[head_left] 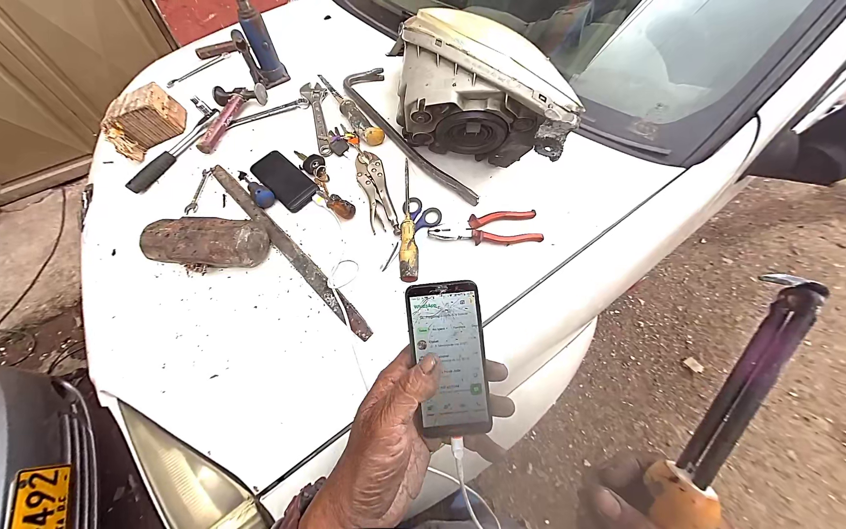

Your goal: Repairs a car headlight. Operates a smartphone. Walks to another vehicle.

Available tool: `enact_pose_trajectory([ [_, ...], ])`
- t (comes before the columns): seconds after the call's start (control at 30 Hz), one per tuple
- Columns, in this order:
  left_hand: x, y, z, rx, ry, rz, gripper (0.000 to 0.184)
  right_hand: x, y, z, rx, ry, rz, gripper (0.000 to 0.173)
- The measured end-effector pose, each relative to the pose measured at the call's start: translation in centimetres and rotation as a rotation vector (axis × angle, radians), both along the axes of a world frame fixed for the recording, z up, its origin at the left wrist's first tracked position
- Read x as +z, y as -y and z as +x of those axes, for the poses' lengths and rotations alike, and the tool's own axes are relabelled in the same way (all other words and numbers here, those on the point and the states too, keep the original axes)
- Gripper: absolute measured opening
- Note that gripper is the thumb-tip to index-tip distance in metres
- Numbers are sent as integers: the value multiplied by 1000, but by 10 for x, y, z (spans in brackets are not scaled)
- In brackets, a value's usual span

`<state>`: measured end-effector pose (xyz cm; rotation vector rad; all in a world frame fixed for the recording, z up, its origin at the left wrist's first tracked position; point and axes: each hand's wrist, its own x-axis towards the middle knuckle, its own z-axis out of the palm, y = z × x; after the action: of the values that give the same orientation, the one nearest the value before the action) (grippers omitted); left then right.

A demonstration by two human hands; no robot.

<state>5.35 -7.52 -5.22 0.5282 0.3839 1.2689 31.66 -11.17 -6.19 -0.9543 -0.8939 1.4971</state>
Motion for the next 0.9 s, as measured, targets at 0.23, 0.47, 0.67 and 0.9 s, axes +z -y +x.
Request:
enact_pose_trajectory([
  [0.23,-2,1,2,-24,37,1,56,0,1,-1,-9,17,-2,24],
  [0.47,-3,3,1,-18,58,-5,50,0,2,-1,-8,16,-1,25],
  [0.67,-5,4,3,-7,20,24,49,-1,3,-3,-7,4,2,26],
  [0.9,1,5,10,27,10,-84,44,-2,2,-3,-7,25,-5,26],
])
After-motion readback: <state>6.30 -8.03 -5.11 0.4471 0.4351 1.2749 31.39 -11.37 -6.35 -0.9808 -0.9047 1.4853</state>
